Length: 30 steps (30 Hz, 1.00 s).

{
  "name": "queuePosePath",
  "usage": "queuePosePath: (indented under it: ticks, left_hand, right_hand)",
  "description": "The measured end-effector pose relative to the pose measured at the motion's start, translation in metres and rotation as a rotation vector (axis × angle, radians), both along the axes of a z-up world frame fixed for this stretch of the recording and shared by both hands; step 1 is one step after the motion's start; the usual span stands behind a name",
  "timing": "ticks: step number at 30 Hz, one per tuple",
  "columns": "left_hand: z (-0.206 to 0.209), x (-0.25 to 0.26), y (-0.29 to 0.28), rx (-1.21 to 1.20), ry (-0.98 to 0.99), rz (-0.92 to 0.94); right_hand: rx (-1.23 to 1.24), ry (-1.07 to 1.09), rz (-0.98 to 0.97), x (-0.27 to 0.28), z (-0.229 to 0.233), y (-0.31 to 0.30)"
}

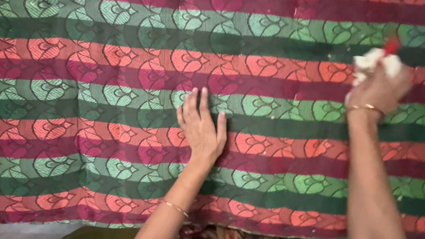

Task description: The person wipes a patterned bed cover with a white cloth, moving across different areas of the surface, and then places two pillows onto the bed.

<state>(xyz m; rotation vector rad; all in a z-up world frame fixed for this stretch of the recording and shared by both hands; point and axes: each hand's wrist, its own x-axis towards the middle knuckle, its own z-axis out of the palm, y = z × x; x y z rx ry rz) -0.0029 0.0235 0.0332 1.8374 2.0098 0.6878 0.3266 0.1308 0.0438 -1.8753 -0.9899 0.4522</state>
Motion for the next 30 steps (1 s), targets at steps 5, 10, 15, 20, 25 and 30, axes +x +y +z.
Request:
queuePosePath:
  ticks: [5,10,15,20,25,30]
  left_hand:
    - [-0.004,0.027,0.072,0.118,-0.06,0.062]
    - [-0.026,0.039,0.12,0.094,0.038,0.114]
    - [-0.03,0.042,0.121,0.036,0.208,0.074]
    - [-0.031,0.05,0.123,0.045,0.259,0.108]
    - [-0.032,0.049,0.124,0.003,0.247,0.104]
    - [-0.037,0.046,0.123,0.006,0.222,0.092]
  right_hand:
    - [0.167,-0.817,0.597,-0.078,-0.008,-0.011]
    - [0.096,-0.84,0.873,-0.154,-0.027,0.019]
    - [-0.341,-1.013,0.634,0.005,-0.02,0.028]
    - [-0.028,-0.522,0.163,0.07,0.022,0.004]
    - [0.057,-0.749,0.748,-0.11,-0.003,0.019]
    - [-0.2,-0.782,0.658,-0.017,-0.011,0.04]
